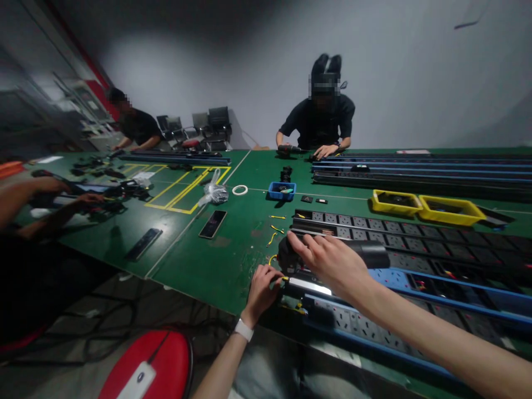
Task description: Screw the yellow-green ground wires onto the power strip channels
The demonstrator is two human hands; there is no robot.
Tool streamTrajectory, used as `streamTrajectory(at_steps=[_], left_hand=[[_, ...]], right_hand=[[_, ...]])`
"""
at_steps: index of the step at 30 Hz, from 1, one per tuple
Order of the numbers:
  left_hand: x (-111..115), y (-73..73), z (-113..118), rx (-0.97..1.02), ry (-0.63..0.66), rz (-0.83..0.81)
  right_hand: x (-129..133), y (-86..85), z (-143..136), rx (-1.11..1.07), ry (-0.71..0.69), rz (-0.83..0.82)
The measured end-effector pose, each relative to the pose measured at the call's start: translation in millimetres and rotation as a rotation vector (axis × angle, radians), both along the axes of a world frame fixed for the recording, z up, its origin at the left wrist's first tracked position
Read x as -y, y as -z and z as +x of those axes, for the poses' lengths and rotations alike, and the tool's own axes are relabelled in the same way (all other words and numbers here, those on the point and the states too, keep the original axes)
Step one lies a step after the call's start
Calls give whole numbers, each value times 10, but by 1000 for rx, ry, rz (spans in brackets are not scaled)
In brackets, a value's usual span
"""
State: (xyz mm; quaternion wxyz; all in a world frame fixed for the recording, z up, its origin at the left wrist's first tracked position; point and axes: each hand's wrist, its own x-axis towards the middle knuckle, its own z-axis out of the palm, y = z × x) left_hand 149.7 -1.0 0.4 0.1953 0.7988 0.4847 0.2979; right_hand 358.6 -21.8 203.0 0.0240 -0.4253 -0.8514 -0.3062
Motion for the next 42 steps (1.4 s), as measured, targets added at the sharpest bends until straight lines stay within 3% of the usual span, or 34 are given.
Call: streamTrajectory(at_steps=[6,12,18,21,26,31,37,42], left_hand=[[-36,5,37,-16,-36,3],[-14,-38,45,-36,-24,-40],[-38,41,7,10,0,-72],[-47,72,-10,48,14,-59],[-41,65,-2,52,-44,-74],[-2,11,-5,26,-15,-39],[0,-9,-35,-9,33,-22],[6,-4,-37,-17,40,-37]], right_hand=[[-9,-29,2,-41,12,6],[69,-98,-25,-15,65,-167],[3,-142,7,-50,83,-272],[-83,-258,38,-39,76,-324],[-120,-619,106,-86,84,-304],[15,-817,395,-258,304,-278],[251,-543,910,-621,747,-262],[357,-222,1249,-872,853,-294]])
